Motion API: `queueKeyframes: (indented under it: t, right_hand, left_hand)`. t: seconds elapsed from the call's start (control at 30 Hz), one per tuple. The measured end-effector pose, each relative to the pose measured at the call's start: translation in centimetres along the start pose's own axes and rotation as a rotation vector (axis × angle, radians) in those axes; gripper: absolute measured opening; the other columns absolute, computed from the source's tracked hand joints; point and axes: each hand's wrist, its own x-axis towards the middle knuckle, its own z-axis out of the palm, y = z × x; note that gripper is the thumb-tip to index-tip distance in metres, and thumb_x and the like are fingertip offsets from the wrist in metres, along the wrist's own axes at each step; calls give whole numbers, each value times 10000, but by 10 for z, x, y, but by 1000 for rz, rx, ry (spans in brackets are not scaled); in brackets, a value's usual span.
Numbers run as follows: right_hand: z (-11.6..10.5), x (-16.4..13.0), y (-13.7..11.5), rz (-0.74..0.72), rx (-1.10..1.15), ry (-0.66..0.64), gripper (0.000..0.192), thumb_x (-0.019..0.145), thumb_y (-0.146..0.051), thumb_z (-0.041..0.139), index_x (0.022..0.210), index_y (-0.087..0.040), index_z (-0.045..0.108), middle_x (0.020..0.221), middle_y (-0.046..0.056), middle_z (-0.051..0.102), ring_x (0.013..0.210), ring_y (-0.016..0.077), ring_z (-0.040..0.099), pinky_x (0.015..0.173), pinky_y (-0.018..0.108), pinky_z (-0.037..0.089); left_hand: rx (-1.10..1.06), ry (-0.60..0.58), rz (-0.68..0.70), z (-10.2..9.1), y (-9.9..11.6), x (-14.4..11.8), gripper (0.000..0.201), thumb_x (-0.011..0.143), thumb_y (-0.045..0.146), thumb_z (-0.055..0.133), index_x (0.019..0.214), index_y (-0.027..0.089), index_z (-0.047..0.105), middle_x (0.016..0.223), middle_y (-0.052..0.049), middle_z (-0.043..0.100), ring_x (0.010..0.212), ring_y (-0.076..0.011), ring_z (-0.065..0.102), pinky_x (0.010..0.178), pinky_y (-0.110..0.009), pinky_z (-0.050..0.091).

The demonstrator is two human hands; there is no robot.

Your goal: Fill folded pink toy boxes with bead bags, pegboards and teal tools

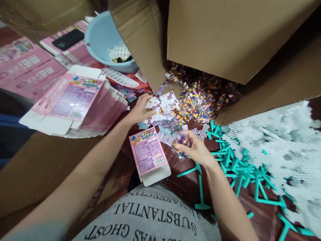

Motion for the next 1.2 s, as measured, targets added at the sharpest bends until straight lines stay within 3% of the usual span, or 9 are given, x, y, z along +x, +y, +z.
queueKeyframes:
  t: [0.1, 0.23, 0.43, 0.57, 0.67, 0.77, 0.83, 0.97, 1.2]
  right_hand:
    - [4, -5, 2, -33, -55, -95, 456, 884, -502, 841, 1248, -256, 716, 1031, 32, 748, 876, 192, 700, 808, 367, 619]
    - [-8, -17, 5, -101, -110, -156, 248, 976, -482, 761, 1031, -246, 814, 1005, 43, 765, 919, 194, 719, 861, 372, 616]
    - [-28, -31, -7, -229, -52, -140, 180, 1029, -376, 707, 1159, -294, 801, 1397, 62, 725, 1406, 231, 621, 1226, 503, 477]
    - [-7, -14, -20, -334, -60, -94, 188, 1031, -367, 691, 1181, -292, 775, 1439, 48, 701, 1486, 226, 548, 1304, 494, 384]
    - [-9, -18, -20, -289, -36, -34, 375, 1016, -391, 689, 1374, -281, 685, 1440, 52, 696, 1367, 213, 637, 1223, 437, 492]
    - [-50, -56, -17, -131, -38, 160, 677, 897, -438, 825, 1511, -282, 587, 1470, 63, 671, 1280, 242, 679, 1132, 443, 569]
    - [-94, -90, -17, 53, -10, 223, 575, 851, -478, 863, 1354, -255, 693, 1239, 56, 770, 1049, 235, 747, 961, 432, 644]
    - [-161, -125, -24, 272, 26, 278, 413, 759, -541, 923, 977, -220, 782, 964, 43, 810, 802, 206, 737, 777, 393, 644]
    - [-106, -38, 9, 306, -256, 225, 342, 844, -512, 843, 943, -197, 757, 895, 65, 781, 848, 251, 723, 810, 416, 628]
  left_hand:
    - [228, -192, -115, -18, -26, 55, 814, 477, 148, 974, 1249, 173, 718, 1309, -167, 732, 1293, -436, 600, 1139, -568, 433]
    - [281, -138, -87, -34, -21, 71, 379, 617, 184, 941, 962, 182, 784, 1035, -103, 800, 1054, -354, 683, 1021, -485, 485]
    - [90, -13, 98, -45, 36, 9, 316, 948, 487, 723, 858, 189, 779, 802, -6, 741, 712, -156, 607, 685, -282, 442]
    - [-132, -199, 300, -12, 79, -48, 243, 950, 431, 726, 809, 239, 772, 772, -1, 745, 681, -170, 647, 654, -291, 495]
    - [-135, -296, 307, -3, 77, -75, 231, 992, 453, 666, 1097, 293, 795, 958, -35, 809, 806, -234, 739, 729, -342, 588]
    - [106, -468, 463, -17, 42, -90, 823, 830, 532, 822, 1586, 374, 538, 1528, -103, 667, 1327, -409, 675, 1069, -562, 577]
    - [304, -565, 589, -26, 16, -98, 1139, 668, 483, 917, 1679, 398, 400, 1682, -112, 514, 1503, -503, 507, 1217, -705, 420]
    - [455, -705, 734, -17, -1, -102, 1150, 547, 298, 900, 1619, 405, 498, 1668, -103, 535, 1557, -509, 437, 1327, -727, 178]
    - [542, -711, 701, 8, 38, -94, 1215, 533, 548, 953, 1621, 260, 496, 1493, -232, 628, 1481, -517, 493, 1312, -730, 147]
